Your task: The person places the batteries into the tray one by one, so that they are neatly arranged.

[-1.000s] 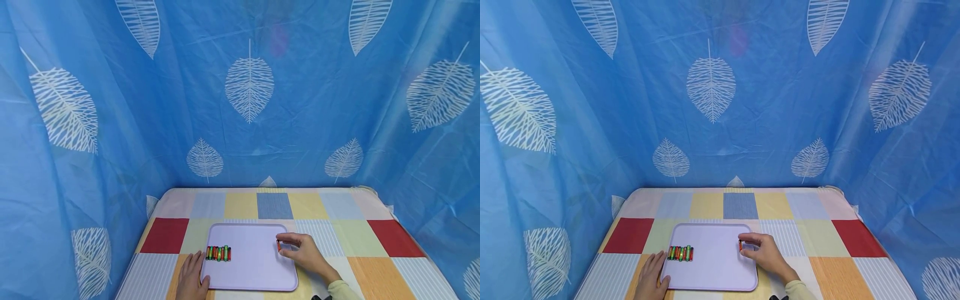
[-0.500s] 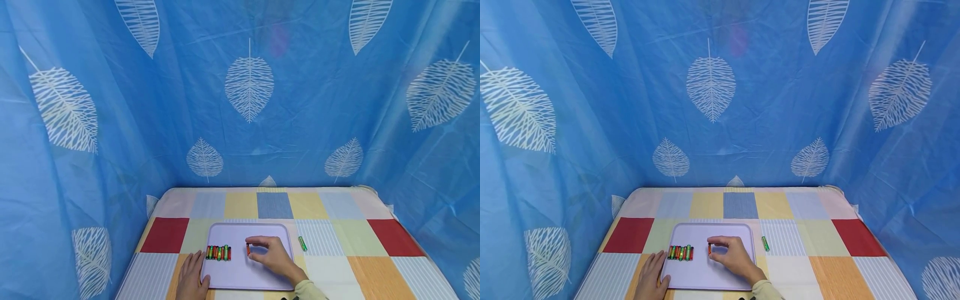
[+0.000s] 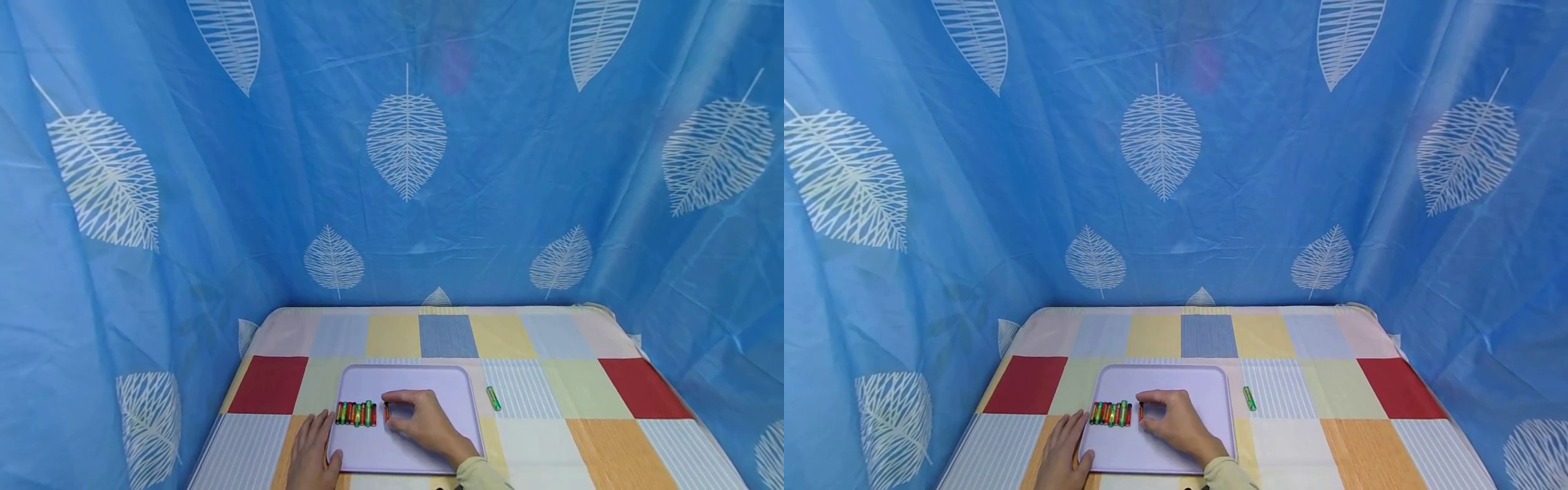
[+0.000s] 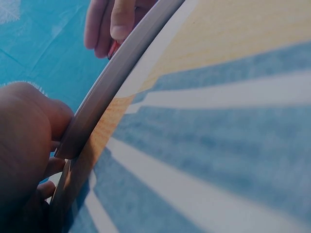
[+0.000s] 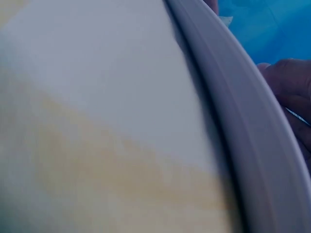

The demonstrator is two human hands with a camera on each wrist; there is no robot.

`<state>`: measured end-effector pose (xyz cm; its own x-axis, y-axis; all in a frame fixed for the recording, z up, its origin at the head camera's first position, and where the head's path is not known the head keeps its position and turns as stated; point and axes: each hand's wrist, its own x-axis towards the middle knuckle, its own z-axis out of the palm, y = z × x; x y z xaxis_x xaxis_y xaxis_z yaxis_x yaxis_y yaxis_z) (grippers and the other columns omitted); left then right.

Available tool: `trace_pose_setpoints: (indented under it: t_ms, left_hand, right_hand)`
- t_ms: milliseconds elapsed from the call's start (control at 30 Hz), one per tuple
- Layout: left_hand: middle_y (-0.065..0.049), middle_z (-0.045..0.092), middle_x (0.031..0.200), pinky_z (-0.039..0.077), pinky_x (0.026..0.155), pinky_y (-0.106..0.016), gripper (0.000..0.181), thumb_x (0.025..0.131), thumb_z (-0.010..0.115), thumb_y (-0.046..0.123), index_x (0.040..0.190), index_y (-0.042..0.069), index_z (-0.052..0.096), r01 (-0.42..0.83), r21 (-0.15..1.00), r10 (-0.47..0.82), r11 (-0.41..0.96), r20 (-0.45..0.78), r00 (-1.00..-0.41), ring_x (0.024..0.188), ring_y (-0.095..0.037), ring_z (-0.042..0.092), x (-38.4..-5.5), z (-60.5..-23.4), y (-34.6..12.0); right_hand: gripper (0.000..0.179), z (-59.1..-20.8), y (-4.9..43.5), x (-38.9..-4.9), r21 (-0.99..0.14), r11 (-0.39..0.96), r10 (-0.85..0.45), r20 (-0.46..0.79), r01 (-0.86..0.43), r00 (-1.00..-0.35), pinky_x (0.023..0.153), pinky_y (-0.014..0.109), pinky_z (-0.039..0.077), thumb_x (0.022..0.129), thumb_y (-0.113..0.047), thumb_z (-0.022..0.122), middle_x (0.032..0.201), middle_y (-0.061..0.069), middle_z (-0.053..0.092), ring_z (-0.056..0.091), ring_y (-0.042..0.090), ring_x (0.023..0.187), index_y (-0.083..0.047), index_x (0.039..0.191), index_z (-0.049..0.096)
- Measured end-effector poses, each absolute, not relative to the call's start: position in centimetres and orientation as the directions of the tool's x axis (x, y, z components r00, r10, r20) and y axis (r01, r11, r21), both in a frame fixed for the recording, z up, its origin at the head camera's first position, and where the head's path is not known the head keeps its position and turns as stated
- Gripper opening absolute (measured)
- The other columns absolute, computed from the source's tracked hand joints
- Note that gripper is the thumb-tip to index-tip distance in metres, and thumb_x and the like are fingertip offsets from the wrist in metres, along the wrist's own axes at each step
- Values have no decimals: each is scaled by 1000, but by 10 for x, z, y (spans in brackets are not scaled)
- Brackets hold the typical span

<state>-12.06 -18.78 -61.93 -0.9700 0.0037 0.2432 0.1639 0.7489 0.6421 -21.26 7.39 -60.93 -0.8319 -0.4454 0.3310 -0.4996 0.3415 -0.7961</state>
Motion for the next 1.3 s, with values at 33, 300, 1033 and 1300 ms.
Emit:
trace_pose_setpoints:
  t_ms: [33,300,1033,1300]
  left_hand:
    - [-28,58,153,32,119,-79,67,85,74,11,149,-4,60,168,639,6,751,248,-969,145,-56,42,-120,-619,-188]
    - [-27,58,155,32,121,-77,68,86,74,12,150,-3,60,158,635,4,756,237,-971,147,-55,41,-121,-617,-188]
    - [-27,57,155,31,120,-79,67,86,74,10,150,-3,60,151,644,-1,750,228,-974,147,-55,40,-122,-620,-186]
    - [-28,57,154,31,121,-78,67,86,75,11,150,-4,60,142,640,-3,755,220,-976,147,-55,40,-122,-621,-187]
  right_hand:
    - [41,-610,71,-213,-788,348,-448,336,-508,-829,106,32,63,86,-5,89,123,2,83,78,18,119,-6,126,81]
    - [42,-611,55,-216,-768,387,-455,322,-510,-830,105,33,63,84,-1,89,120,3,84,78,16,116,-7,125,82]
    - [46,-602,60,-212,-691,497,-474,290,-525,-831,106,36,63,83,-11,92,123,0,83,77,17,119,-10,127,82]
    - [47,-596,89,-215,-785,431,-484,215,-445,-848,109,35,62,87,-18,91,132,1,80,75,18,124,-9,132,79]
